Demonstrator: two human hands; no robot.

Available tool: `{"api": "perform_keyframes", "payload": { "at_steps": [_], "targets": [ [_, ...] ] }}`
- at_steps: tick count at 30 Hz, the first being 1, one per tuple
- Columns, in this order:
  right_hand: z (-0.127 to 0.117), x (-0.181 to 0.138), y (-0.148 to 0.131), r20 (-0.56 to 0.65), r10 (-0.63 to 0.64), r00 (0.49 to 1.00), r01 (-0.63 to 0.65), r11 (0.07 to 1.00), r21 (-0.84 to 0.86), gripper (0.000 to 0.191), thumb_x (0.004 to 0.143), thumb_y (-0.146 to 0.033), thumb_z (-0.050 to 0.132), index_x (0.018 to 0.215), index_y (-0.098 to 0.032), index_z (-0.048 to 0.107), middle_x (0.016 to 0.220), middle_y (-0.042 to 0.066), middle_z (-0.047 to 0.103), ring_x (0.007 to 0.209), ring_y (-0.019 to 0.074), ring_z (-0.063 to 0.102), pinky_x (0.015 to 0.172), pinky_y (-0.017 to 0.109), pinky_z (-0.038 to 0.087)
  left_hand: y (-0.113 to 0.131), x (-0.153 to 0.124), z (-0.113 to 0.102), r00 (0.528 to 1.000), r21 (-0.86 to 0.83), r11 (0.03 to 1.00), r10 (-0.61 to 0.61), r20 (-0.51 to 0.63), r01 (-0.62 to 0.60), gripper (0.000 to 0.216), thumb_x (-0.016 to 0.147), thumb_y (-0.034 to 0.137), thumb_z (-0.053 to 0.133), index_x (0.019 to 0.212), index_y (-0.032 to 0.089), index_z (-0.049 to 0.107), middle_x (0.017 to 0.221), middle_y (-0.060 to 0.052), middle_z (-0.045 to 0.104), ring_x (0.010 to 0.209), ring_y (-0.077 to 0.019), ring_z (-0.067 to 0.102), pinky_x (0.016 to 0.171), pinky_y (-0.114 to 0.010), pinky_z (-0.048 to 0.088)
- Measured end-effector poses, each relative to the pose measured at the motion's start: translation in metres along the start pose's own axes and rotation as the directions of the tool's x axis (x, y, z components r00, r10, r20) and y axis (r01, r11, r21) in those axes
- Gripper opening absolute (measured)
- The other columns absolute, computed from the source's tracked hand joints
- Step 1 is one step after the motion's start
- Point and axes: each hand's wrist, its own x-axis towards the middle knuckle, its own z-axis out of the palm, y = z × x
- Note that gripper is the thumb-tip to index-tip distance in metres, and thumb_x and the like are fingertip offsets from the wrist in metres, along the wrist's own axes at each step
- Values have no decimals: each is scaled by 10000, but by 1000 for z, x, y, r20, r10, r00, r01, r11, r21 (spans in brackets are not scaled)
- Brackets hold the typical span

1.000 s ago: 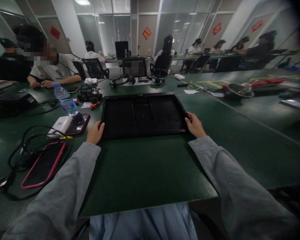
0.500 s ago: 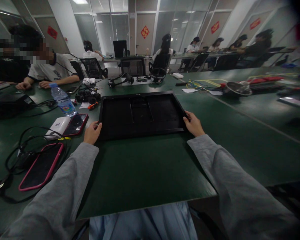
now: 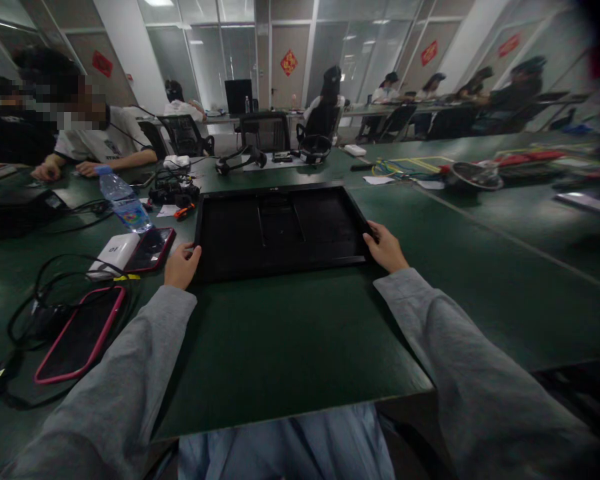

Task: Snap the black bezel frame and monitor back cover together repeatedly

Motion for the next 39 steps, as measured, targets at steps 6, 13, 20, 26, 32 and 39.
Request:
{"api": "perform_keyframes", "payload": {
  "at_steps": [6, 13, 20, 26, 32, 39],
  "targets": [
    [0, 0, 0, 13, -9, 1000, 9, 1000, -14, 655, 898, -598, 602, 1386, -160, 616, 1321, 198, 696, 1218, 350, 687, 1137, 566, 499, -3, 3, 1, 1000, -2, 1000, -13, -10, 13, 487, 943, 479, 555, 1300, 168, 666, 1077, -117, 785, 1110, -275, 710, 970, -366, 501],
    [-1, -1, -4, 22, -5, 1000, 6, 999, -34, 649, 896, -578, 606, 1391, -159, 619, 1307, 196, 705, 1202, 360, 692, 1115, 579, 510, -3, 2, 0, 1000, 6, 1000, -16, -9, 16, 477, 948, 475, 549, 1309, 182, 658, 1081, -108, 790, 1113, -272, 714, 979, -372, 505],
    [-2, -2, -11, 13, -10, 1000, 11, 998, -65, 655, 893, -575, 615, 1397, -157, 622, 1314, 198, 705, 1201, 366, 690, 1125, 590, 493, -2, 1, 1, 1000, 75, 997, 1, -10, 0, 477, 965, 474, 529, 1333, 193, 642, 1160, -123, 778, 1171, -299, 699, 1021, -418, 504],
    [-2, -3, -12, 8, -3, 1000, 4, 996, -84, 660, 889, -581, 615, 1390, -151, 628, 1309, 192, 709, 1204, 358, 689, 1121, 573, 500, -7, 3, 4, 1000, 97, 995, 20, -8, -19, 483, 974, 493, 508, 1337, 203, 638, 1209, -131, 765, 1156, -305, 703, 1025, -439, 507],
    [-2, -2, -10, 9, 9, 1000, -8, 994, -106, 673, 881, -587, 616, 1398, -157, 622, 1328, 192, 698, 1224, 361, 676, 1110, 574, 506, -8, 3, 6, 999, 86, 996, 34, -22, -32, 465, 975, 478, 510, 1324, 198, 636, 1225, -138, 753, 1104, -296, 714, 999, -433, 520],
    [-2, -3, -11, 12, 2, 1000, -1, 994, -108, 710, 886, -616, 589, 1418, -146, 604, 1341, 196, 691, 1228, 352, 677, 1124, 551, 498, -14, 7, 10, 993, 36, 994, 103, -49, -101, 488, 955, 491, 533, 1330, 190, 613, 1241, -139, 721, 1024, -267, 705, 981, -428, 530]
  ]
}}
